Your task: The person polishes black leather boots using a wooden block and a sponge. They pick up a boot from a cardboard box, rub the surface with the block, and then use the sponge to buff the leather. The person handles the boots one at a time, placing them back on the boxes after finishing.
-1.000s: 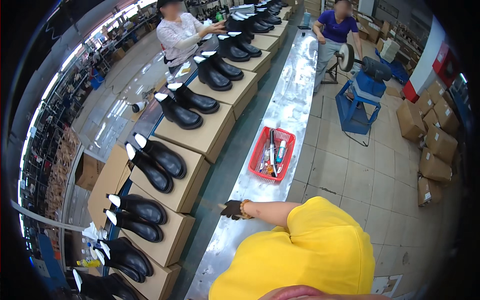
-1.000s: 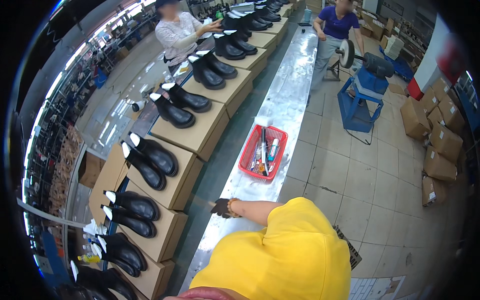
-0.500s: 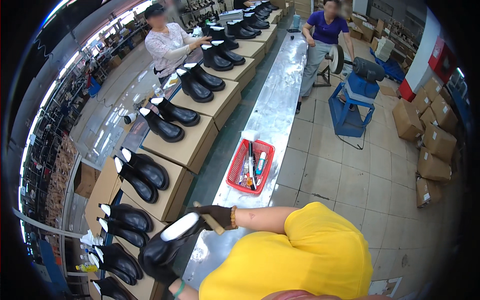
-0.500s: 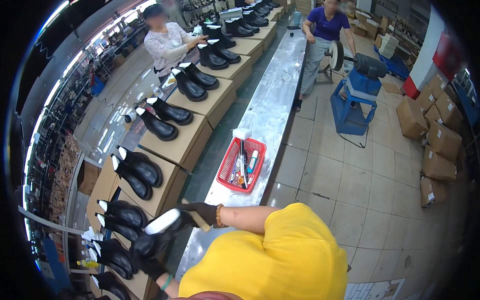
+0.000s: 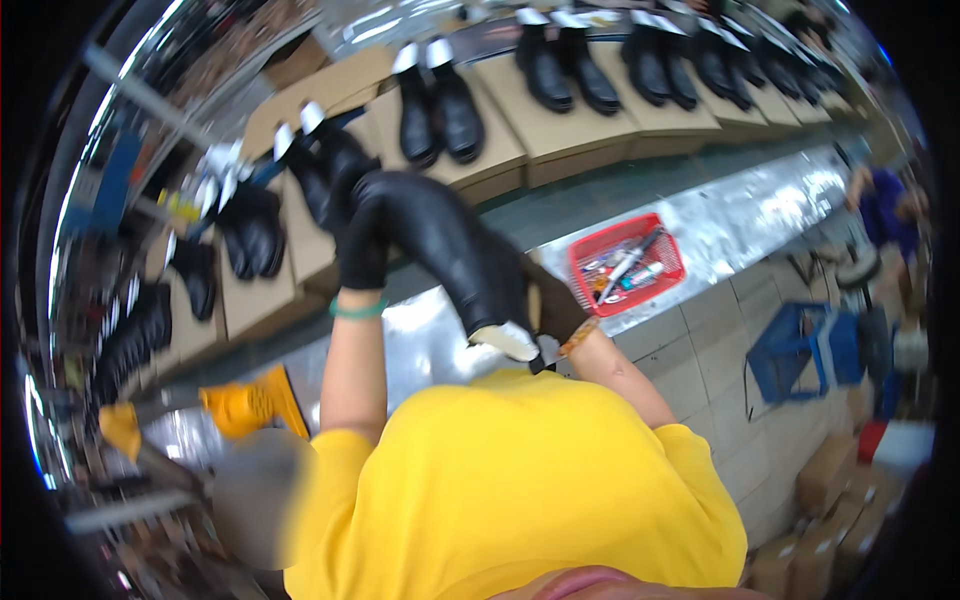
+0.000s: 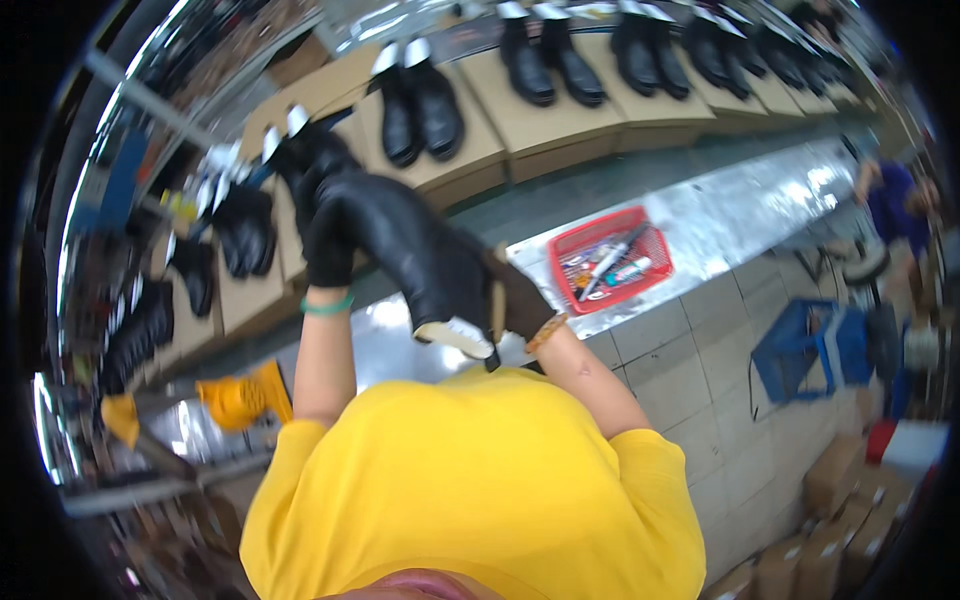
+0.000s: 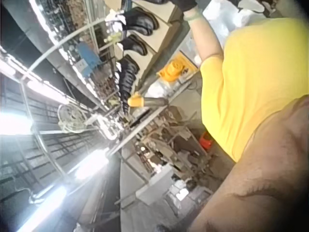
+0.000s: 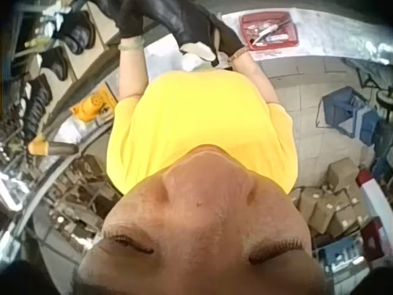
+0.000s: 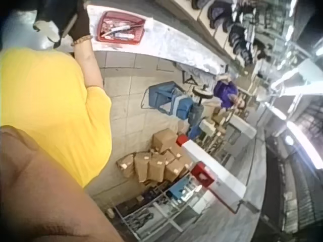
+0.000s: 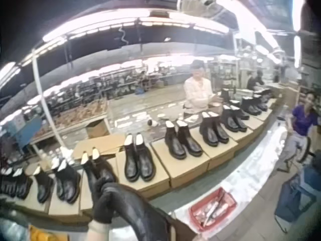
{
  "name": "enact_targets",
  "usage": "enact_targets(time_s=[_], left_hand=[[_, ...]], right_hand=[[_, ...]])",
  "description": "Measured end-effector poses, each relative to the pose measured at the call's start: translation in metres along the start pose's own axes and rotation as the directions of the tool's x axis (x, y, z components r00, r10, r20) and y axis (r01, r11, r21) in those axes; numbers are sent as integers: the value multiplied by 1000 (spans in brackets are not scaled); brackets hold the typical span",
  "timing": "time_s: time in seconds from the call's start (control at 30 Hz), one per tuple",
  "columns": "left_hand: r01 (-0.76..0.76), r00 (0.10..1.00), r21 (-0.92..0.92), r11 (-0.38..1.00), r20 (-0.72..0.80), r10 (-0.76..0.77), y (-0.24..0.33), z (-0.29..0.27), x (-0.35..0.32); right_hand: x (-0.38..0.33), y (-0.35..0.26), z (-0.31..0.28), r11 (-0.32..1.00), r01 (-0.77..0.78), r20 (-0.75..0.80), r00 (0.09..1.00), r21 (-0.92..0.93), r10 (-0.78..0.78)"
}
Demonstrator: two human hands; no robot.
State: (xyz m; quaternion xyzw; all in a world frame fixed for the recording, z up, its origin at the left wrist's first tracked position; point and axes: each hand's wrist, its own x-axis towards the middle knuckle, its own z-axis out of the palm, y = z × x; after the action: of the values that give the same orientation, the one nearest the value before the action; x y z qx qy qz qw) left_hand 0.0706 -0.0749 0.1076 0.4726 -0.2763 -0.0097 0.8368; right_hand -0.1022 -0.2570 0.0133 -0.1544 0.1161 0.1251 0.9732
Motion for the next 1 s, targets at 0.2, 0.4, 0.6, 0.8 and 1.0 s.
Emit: enact_targets(time_s=[0.2,0.4,0.6,0.8,1.0], left_hand=[[51,999,61,997,-4,-50,11,-2,-13],[104,991,104,989,-90,-95,15,-21,-26],[143,979,-6,990,-145,-142,12,-49,-40],[276,889,-282,919,-289,-356,-10,-87,-67],[357,813,-409,840,-307,-495,-20,-106,-72]], right_hand=[[-2,-11,-8,965,158,-72,982,-210,-176],[5,-14,-4,929,155,-78,979,-335,-191],[2,-15,33,764,231,-40,947,-603,-318],[-6,-23,63,659,211,38,963,-722,-266],[2,-21,76,622,248,79,955,-743,-286]])
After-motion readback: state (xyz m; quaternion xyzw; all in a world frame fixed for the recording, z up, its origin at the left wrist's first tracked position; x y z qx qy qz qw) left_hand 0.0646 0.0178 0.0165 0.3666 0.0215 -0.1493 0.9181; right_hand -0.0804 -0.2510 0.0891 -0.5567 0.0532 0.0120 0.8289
